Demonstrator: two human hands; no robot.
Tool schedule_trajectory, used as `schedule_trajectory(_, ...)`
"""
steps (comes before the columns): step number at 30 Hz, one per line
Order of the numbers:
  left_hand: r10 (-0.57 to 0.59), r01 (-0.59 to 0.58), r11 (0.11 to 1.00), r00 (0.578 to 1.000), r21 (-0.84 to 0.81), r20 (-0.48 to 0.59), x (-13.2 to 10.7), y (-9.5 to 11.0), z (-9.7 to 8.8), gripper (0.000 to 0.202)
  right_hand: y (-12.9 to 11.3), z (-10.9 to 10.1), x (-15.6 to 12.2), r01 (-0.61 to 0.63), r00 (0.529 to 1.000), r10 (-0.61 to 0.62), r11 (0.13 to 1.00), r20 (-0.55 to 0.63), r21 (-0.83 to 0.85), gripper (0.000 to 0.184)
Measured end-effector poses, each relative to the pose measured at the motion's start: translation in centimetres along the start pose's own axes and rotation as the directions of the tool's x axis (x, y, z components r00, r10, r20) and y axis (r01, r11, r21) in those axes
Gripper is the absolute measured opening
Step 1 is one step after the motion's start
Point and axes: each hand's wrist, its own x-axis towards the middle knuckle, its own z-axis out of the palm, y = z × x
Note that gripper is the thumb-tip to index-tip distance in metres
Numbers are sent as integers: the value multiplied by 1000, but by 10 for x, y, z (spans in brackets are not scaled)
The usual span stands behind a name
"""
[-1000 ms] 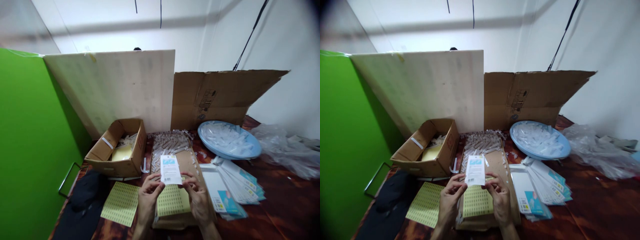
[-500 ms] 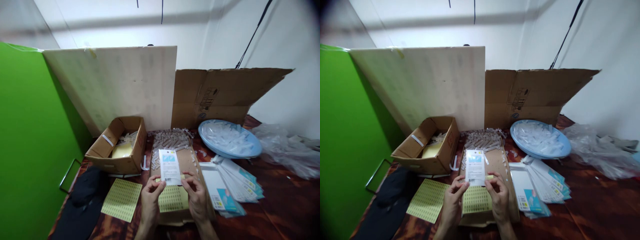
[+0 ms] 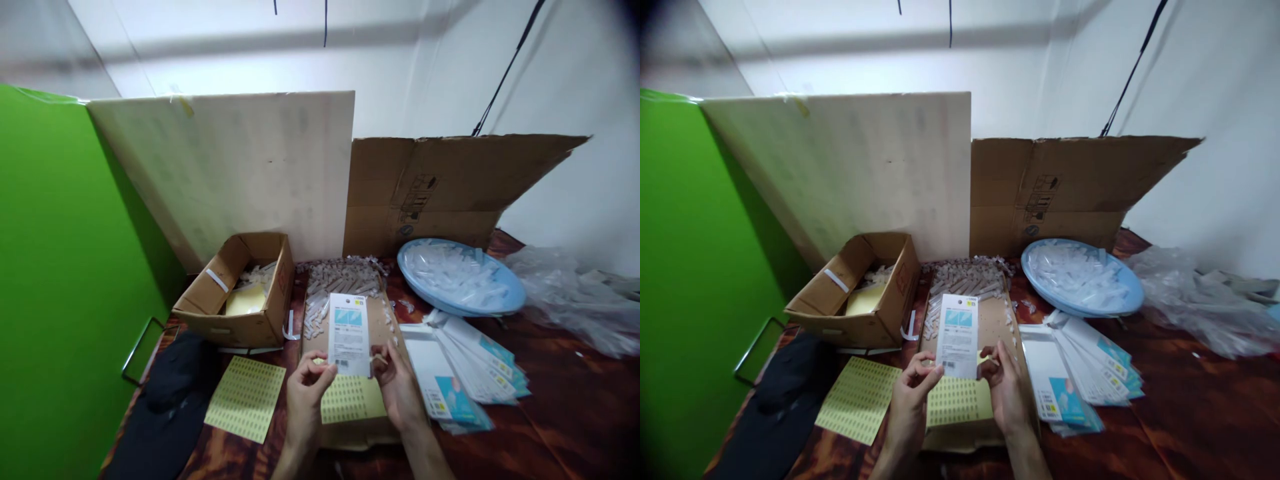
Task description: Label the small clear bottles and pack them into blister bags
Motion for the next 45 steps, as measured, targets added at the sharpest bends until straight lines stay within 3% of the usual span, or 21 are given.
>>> schedule_trajectory(2, -5, 5, 1000, 1000, -11, 15, 1, 1, -1, 29, -7, 4, -6, -41, 986, 51, 997, 162, -66, 37)
schedule_trajectory(4, -21, 21, 1000, 999, -19, 39, 1, 1, 0, 29, -9, 9, -11, -35, 969, 75, 985, 236, -169, 39)
schedule_trajectory(6, -34, 35, 999, 998, -22, 48, 0, 1, 1, 29, -9, 14, -14, -32, 970, 78, 980, 231, -198, 40)
schedule_trajectory(9, -58, 59, 997, 998, -40, 28, -1, 2, 2, 29, -7, 16, -14, -97, 960, 123, 989, 253, -110, 31)
schedule_trajectory(15, -158, 166, 967, 986, -194, 55, -5, 11, 6, 27, -5, 2, -11, -206, 927, 206, 978, 313, -32, 26)
schedule_trajectory(20, -224, 245, 945, 967, -214, 117, -3, 9, 5, 24, -7, -2, -13, -179, 945, 174, 984, 276, -8, 23)
schedule_trajectory(25, -56, 56, 998, 998, 3, 39, 0, 0, -4, 29, -9, 7, -16, -124, 950, 143, 989, 277, -84, 33)
schedule_trajectory(30, 62, -73, 985, 996, 159, 71, 0, -1, -9, 30, -4, 15, -13, -17, 975, 76, 963, 211, -270, 44)
schedule_trajectory(38, -103, 108, 989, 993, -100, 55, -5, 1, -5, 28, -13, 3, -14, -157, 909, 187, 982, 372, -108, 32)
schedule_trajectory(45, -245, 285, 935, 949, -209, 197, -4, 6, -7, 25, -4, -7, -9, -199, 931, 204, 979, 302, -46, 30)
